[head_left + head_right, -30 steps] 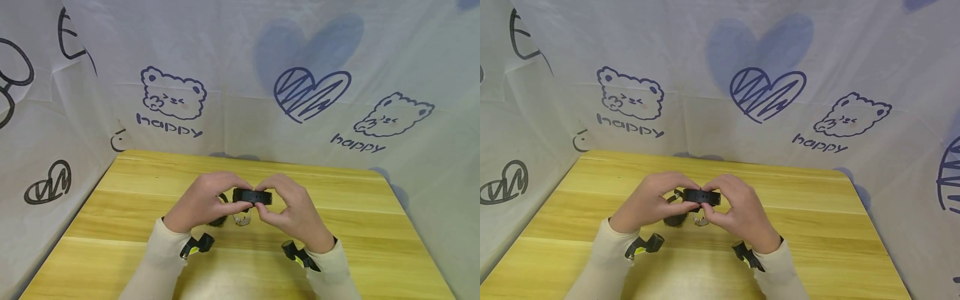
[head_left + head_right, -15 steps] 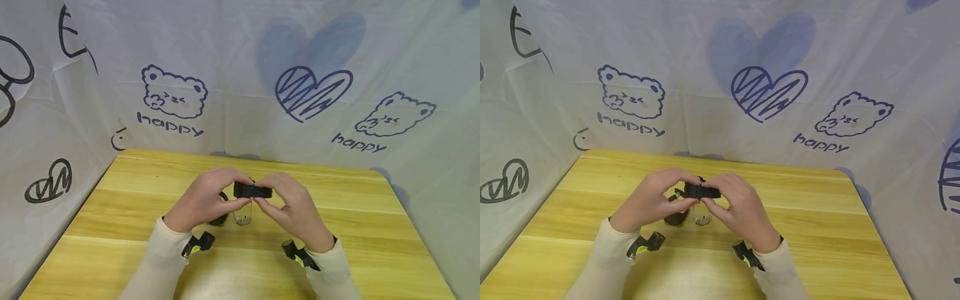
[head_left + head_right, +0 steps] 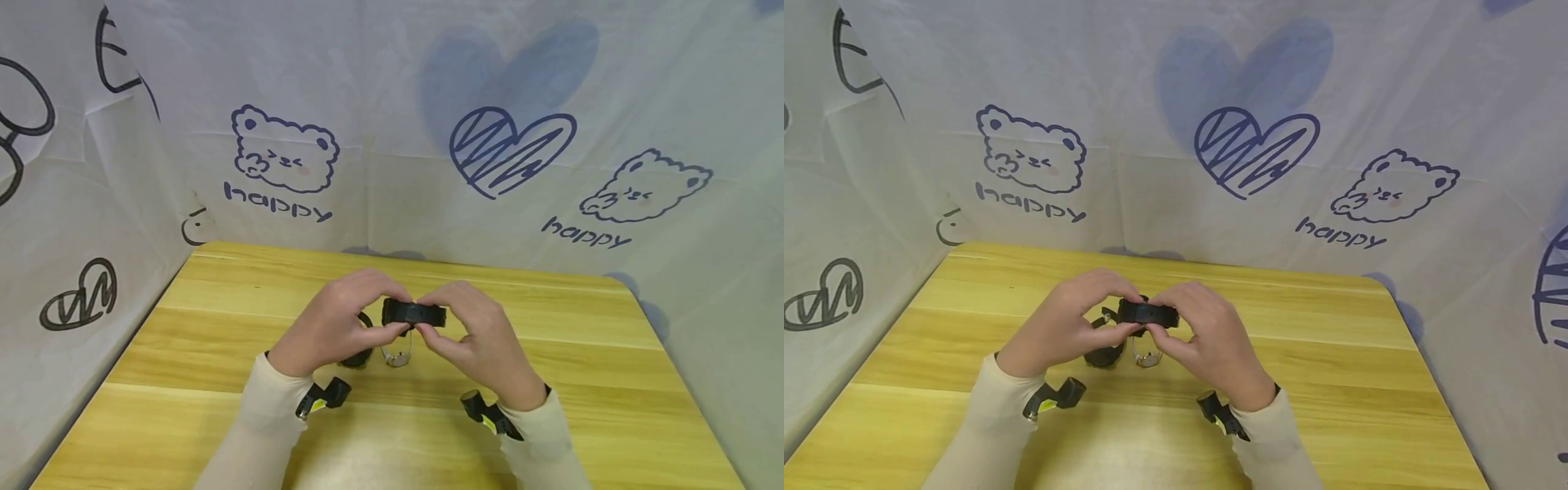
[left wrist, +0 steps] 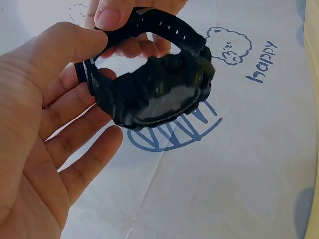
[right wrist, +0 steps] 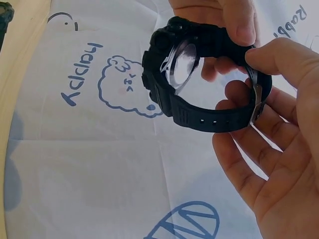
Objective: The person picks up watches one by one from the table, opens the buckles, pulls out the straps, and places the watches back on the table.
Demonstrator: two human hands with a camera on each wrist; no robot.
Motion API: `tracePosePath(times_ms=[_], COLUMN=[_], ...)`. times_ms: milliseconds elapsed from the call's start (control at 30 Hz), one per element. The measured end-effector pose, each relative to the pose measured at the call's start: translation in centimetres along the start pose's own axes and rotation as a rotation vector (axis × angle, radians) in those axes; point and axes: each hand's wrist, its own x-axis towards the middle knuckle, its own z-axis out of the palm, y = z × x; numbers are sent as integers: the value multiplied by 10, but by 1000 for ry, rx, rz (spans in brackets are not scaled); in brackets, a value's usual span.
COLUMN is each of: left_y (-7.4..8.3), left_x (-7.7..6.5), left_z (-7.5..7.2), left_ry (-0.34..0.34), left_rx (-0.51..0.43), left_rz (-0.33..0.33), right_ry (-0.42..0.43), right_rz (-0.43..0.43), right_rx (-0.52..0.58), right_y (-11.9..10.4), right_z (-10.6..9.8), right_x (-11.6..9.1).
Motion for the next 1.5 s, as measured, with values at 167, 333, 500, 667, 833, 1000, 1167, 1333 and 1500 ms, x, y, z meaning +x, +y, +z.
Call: tracePosePath(times_ms=[167, 333, 500, 667, 833, 1000, 1167, 1333, 1500], left_y=[-1, 0, 1, 3, 3, 3, 5, 6, 5], left_x=[0, 0, 1, 3, 3, 3, 4, 4, 3], left_z=[0, 1, 1, 2, 3, 3, 4, 4, 3], left_ry=[8, 12, 8, 10, 11, 2, 0, -5, -5], left_rx=[16, 41, 49, 37, 48, 60, 77, 80, 63], left_rz=[34, 63, 58, 65, 70, 63, 68, 54, 58], right_ry=[-17, -22, -3, 7, -4, -43, -45, -13, 9], right_rz=[14, 6, -24, -47, -40, 11, 38, -3, -37], right_rx=[4, -9, -22, -33, -7, 13, 1, -15, -15], right_y=[-1, -1, 0, 0, 0, 1, 1, 1, 1], right_z=[1, 1, 2, 0, -4, -4, -4, -3, -3], right_x=[0, 0, 2, 2, 1, 0, -2, -1, -2])
